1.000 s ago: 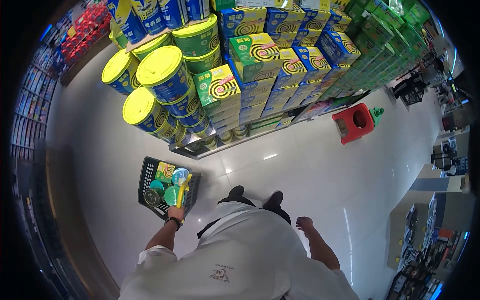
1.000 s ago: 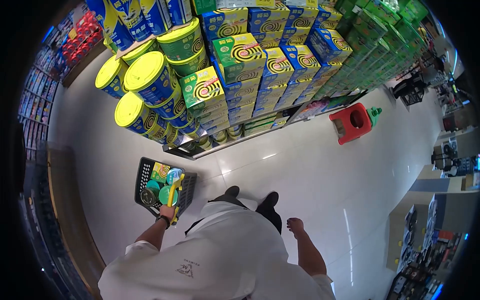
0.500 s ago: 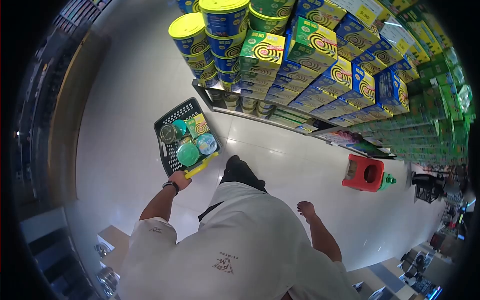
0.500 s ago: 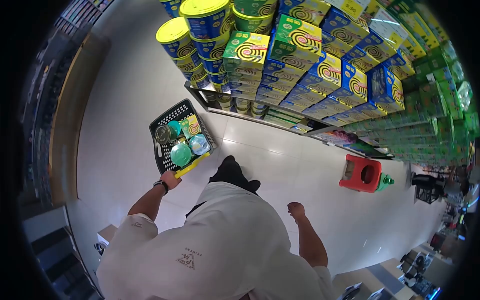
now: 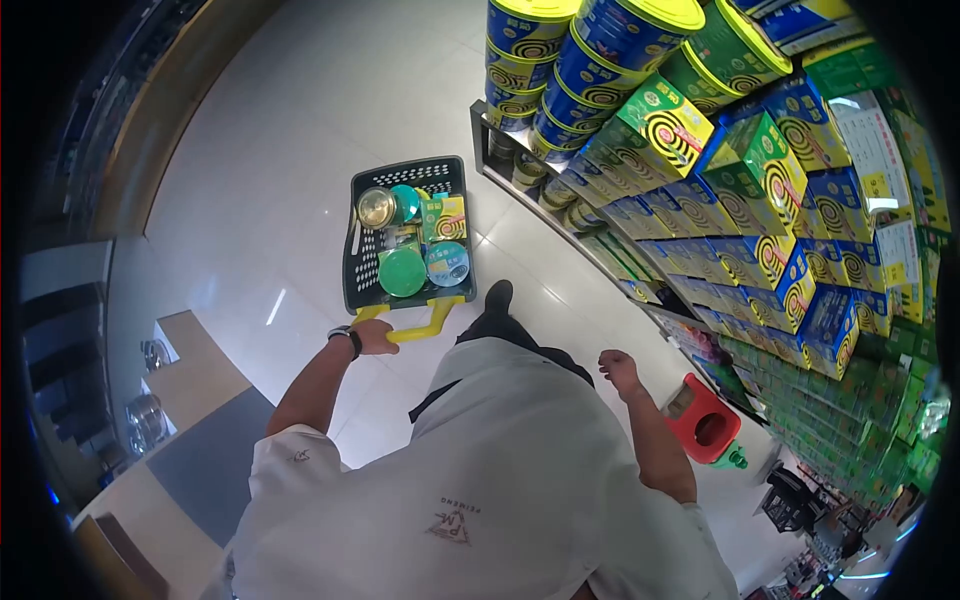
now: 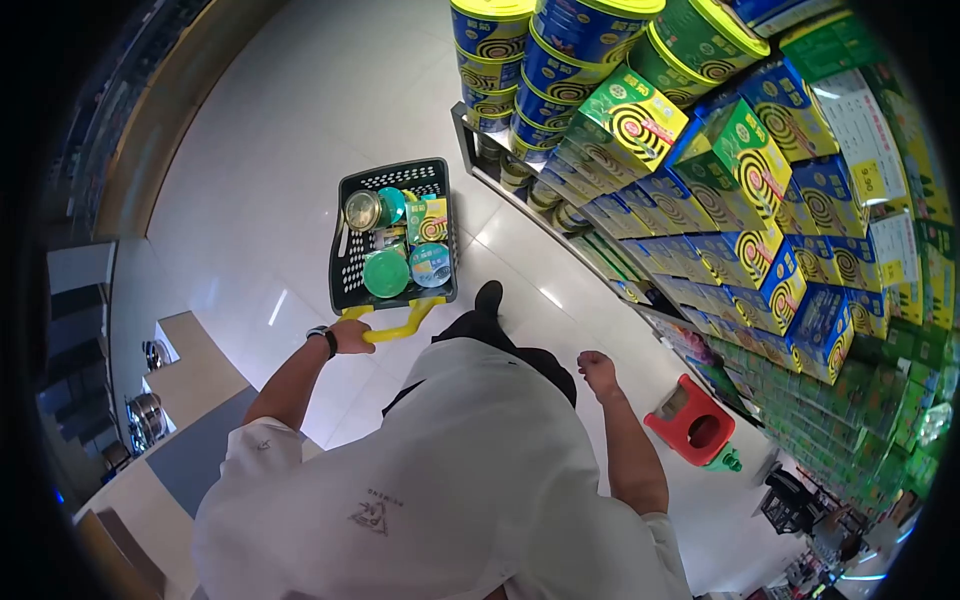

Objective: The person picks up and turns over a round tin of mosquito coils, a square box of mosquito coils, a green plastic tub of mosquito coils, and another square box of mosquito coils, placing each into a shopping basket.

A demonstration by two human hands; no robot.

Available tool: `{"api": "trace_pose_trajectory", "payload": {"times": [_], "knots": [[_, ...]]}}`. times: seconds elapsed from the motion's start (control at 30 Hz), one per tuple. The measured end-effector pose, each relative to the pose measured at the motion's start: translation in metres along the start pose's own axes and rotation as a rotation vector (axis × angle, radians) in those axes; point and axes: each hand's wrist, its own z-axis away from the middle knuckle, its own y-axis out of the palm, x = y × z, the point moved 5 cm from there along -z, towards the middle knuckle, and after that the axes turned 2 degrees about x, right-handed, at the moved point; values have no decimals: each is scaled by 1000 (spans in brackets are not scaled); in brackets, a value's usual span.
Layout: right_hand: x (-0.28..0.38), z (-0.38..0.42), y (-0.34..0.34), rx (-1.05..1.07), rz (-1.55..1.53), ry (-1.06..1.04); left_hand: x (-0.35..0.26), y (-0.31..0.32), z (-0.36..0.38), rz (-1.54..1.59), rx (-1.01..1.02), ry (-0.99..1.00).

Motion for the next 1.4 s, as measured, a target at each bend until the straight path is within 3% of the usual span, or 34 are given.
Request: {"api": "trace_pose_trajectory", "payload": {"times": [0.07, 0.1, 0.2, 0.27, 0.33, 0.37, 0.43, 0.5, 0.57, 0.6, 0.67, 0.8, 0.97, 1.17, 1.4], "knots": [[28, -19, -12, 9, 32, -25, 9, 18, -15, 144, 195, 41], [34, -28, -17, 20, 27, -33, -8, 2, 4, 284, 317, -52], [60, -39, -15, 30, 39, -32, -4, 8, -7, 468, 364, -71], [70, -45, -6, 57, 76, -46, -5, 2, -23, 553, 281, -58], [63, -49, 0, 114, 108, -55, 7, -10, -43, 919, 34, -224], [59, -51, 5, 155, 161, -66, 10, -9, -51, 919, 29, -223], [49, -60, 7, 195, 272, -84, 32, -30, -84, 894, -426, -367], [33, -48, -5, 150, 275, -63, 53, -20, -120, 593, -515, -555], [23, -48, -21, 104, 273, -78, 48, -20, -131, 683, -461, -740], [14, -45, -29, 82, 253, -89, 82, 9, -175, 579, -492, -851], [-4, -38, -48, 54, 362, -95, 80, 21, -191, 654, -473, -960], [-59, -33, -73, -14, 332, 95, 70, 37, -209, 734, -549, -1073], [-67, -24, -62, 3, 347, 185, 66, 30, -223, 778, -561, -1190], [-30, -37, -24, 73, 182, 33, 70, 33, -226, 685, -589, -1093], [-13, -46, 0, 128, 143, 72, 39, 12, -209, 711, -623, -1205]]}}
